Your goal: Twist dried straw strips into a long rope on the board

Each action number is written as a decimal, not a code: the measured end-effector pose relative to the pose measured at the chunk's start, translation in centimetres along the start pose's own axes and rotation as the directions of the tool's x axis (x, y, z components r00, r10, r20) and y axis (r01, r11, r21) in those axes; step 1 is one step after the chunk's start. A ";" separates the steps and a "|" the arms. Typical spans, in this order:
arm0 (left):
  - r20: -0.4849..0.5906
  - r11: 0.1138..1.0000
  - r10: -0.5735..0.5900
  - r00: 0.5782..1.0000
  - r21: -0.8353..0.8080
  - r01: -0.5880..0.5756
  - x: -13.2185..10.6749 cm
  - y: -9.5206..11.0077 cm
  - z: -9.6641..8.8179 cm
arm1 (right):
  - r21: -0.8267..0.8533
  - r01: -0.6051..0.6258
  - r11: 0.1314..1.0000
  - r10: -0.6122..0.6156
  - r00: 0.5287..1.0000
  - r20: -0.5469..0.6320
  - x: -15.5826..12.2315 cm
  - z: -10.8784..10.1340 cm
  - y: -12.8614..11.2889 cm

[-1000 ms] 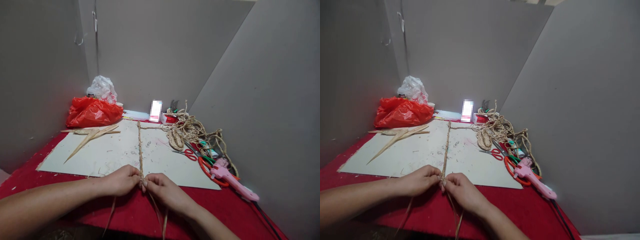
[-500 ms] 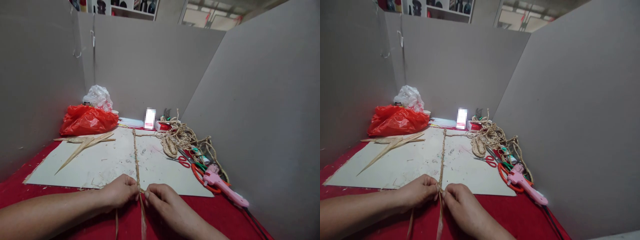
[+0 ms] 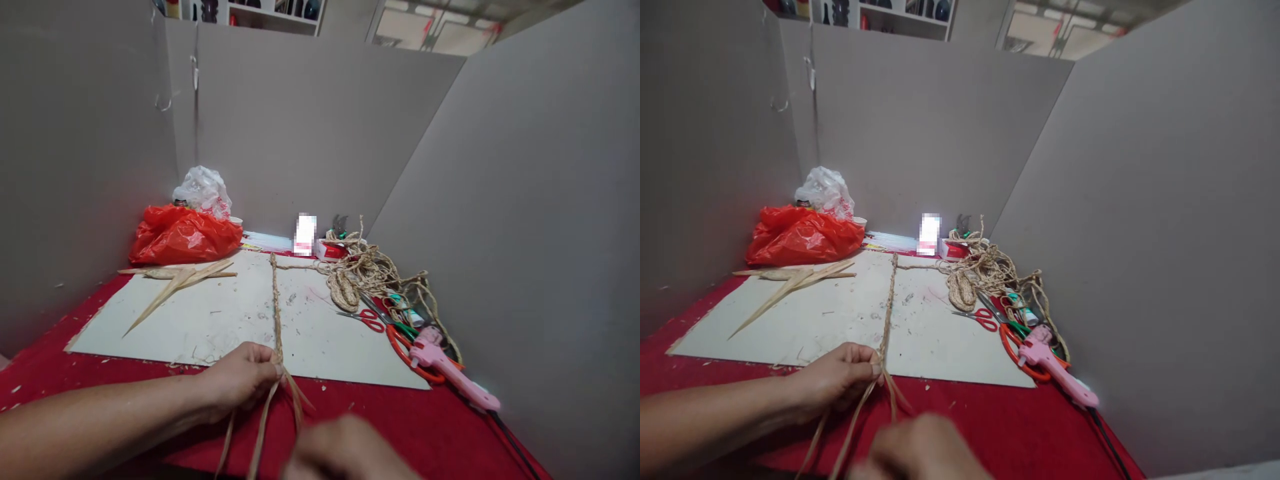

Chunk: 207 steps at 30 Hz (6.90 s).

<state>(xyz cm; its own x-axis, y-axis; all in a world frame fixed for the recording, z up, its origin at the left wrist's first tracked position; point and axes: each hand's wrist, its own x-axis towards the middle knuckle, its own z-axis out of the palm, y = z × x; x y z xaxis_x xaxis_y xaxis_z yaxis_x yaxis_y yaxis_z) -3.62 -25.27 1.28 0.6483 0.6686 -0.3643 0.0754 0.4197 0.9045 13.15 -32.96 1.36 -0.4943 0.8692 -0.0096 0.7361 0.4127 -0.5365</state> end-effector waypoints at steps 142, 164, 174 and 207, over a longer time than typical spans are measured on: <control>-0.100 0.884 -0.036 0.994 0.461 0.079 0.4 -0.1 -0.3 | 0.109 -0.232 0.967 0.241 0.968 -0.075 2.7 -0.7 1.2; 0.008 0.989 0.049 0.999 0.136 -0.050 -1.2 0.0 0.5 | 0.603 -0.170 0.780 0.299 0.947 -0.120 2.3 -1.6 0.5; 0.067 0.842 0.133 0.989 0.519 -0.148 -0.8 -0.3 -1.4 | 0.841 -0.435 0.322 0.262 0.895 0.362 4.4 0.5 2.0; -0.066 0.995 0.022 0.998 0.095 -0.016 -0.6 0.3 0.6 | 0.948 -0.315 -0.049 0.180 0.931 0.318 4.2 0.7 1.2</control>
<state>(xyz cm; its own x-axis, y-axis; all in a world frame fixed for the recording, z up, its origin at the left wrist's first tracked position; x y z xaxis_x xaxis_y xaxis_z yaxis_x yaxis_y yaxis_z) -3.50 -25.92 1.95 0.5984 0.7166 -0.3583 0.1372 0.3489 0.9271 11.61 -29.02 0.11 -0.4749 0.7966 -0.3742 -0.3188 -0.5520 -0.7705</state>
